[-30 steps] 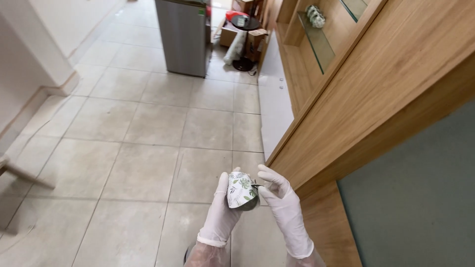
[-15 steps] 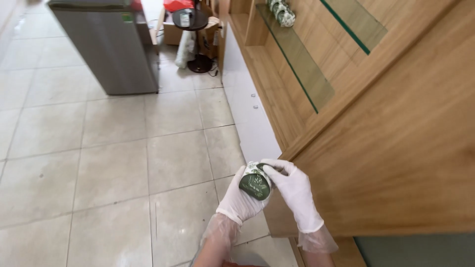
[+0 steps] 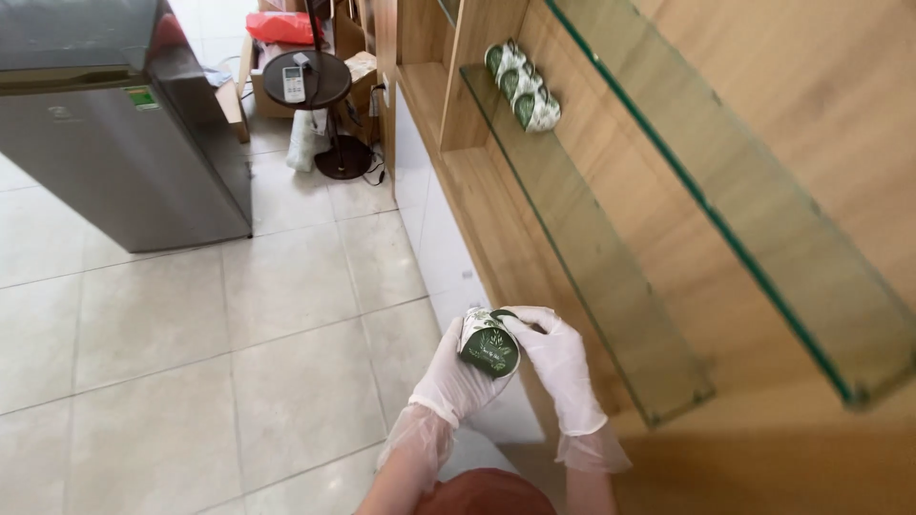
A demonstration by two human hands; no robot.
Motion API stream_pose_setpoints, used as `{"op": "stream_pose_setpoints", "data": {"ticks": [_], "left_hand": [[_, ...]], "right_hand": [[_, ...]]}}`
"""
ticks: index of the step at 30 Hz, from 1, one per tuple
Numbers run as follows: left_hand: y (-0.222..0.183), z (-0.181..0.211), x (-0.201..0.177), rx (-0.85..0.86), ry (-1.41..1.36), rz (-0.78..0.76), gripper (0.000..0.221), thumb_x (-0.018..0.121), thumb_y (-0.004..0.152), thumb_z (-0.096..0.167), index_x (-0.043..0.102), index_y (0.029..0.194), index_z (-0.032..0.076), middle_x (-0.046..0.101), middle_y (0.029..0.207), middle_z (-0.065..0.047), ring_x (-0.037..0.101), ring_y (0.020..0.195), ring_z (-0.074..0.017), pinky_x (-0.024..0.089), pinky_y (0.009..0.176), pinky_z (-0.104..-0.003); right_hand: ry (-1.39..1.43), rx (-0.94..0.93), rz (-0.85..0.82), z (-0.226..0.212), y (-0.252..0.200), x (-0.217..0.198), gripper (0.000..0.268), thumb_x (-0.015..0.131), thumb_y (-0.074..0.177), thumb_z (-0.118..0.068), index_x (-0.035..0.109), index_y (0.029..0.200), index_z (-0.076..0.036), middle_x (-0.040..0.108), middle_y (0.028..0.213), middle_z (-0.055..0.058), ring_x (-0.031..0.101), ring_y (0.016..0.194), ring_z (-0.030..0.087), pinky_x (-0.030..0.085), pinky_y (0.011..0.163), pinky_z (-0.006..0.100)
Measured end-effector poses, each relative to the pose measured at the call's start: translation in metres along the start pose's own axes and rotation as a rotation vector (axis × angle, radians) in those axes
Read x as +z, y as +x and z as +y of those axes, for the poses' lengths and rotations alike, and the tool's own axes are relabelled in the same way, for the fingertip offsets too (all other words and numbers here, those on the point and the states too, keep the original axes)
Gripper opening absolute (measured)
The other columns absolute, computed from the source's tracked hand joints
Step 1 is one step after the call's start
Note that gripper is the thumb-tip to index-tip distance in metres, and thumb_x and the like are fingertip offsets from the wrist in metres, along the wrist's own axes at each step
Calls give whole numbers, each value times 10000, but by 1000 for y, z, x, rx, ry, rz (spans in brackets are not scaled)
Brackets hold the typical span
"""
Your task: Packaging small flower-shaped candles into individual plastic bags and placing them inside white petal-shaped gift boxes.
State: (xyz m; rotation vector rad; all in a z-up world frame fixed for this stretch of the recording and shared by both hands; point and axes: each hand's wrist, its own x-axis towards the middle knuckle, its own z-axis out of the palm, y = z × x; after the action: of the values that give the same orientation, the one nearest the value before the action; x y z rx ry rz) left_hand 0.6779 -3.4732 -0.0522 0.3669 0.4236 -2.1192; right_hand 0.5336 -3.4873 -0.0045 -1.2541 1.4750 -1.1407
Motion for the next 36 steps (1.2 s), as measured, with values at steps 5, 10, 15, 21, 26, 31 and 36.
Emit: {"op": "stream_pose_setpoints", "data": {"ticks": [5, 10, 15, 21, 26, 31, 36], "left_hand": [[89, 61, 27, -11, 360, 90, 613, 459, 947, 627, 565, 1369, 195, 625, 1346, -97, 669, 1118, -264, 535, 900, -404], [161, 108, 43, 17, 669, 85, 693, 466, 964, 624, 512, 1454, 136, 611, 1446, -112, 686, 1168, -234, 534, 933, -352], [214, 166, 103, 85, 1161, 84, 618, 513, 985, 496, 508, 1499, 152, 704, 1318, -61, 702, 1066, -188, 518, 898, -317], [256, 206, 163, -281, 1352, -113, 731, 552, 984, 332, 200, 1625, 328, 722, 1235, -35, 688, 885, -124, 519, 778, -238], [288, 216, 143, -391, 1591, -275, 748, 590, 1017, 285, 199, 1653, 317, 651, 1227, -19, 676, 917, -99, 503, 727, -235], [293, 215, 129, -242, 1875, -557, 688, 587, 1058, 280, 233, 1648, 253, 512, 1377, 97, 688, 986, -46, 563, 737, -221], [317, 211, 134, -439, 1438, -374, 844, 628, 984, 165, 156, 1674, 281, 674, 906, 45, 606, 778, -38, 533, 701, -206]], "right_hand": [[-99, -94, 139, -37, 124, -2, 190, 782, 857, -77, 806, 1044, -61, 765, 1038, 23, 682, 934, 87, 542, 832, 234], [-118, -278, 438, -55, 212, 3, 168, 775, 899, -86, 785, 1061, -44, 746, 1091, 18, 674, 967, 77, 539, 845, 223], [-345, -227, 646, -46, 288, 19, 191, 793, 899, -83, 783, 1088, -59, 741, 1118, 31, 693, 993, 100, 551, 860, 235], [-698, -113, 823, -24, 325, 40, 214, 810, 921, -213, 801, 1125, -150, 738, 1252, 38, 709, 1114, 195, 552, 979, 313], [-721, 42, 855, -49, 324, 59, 665, 869, 743, -313, 657, 1361, -192, 639, 1361, 78, 628, 1225, 257, 514, 1019, 370], [-795, 163, 863, -48, 318, 71, 725, 892, 721, -349, 642, 1390, -223, 613, 1410, 95, 606, 1243, 284, 518, 992, 387], [-857, 290, 990, -34, 330, 73, 659, 916, 724, -377, 662, 1310, -217, 608, 1400, 73, 609, 1231, 265, 523, 975, 384]]}}
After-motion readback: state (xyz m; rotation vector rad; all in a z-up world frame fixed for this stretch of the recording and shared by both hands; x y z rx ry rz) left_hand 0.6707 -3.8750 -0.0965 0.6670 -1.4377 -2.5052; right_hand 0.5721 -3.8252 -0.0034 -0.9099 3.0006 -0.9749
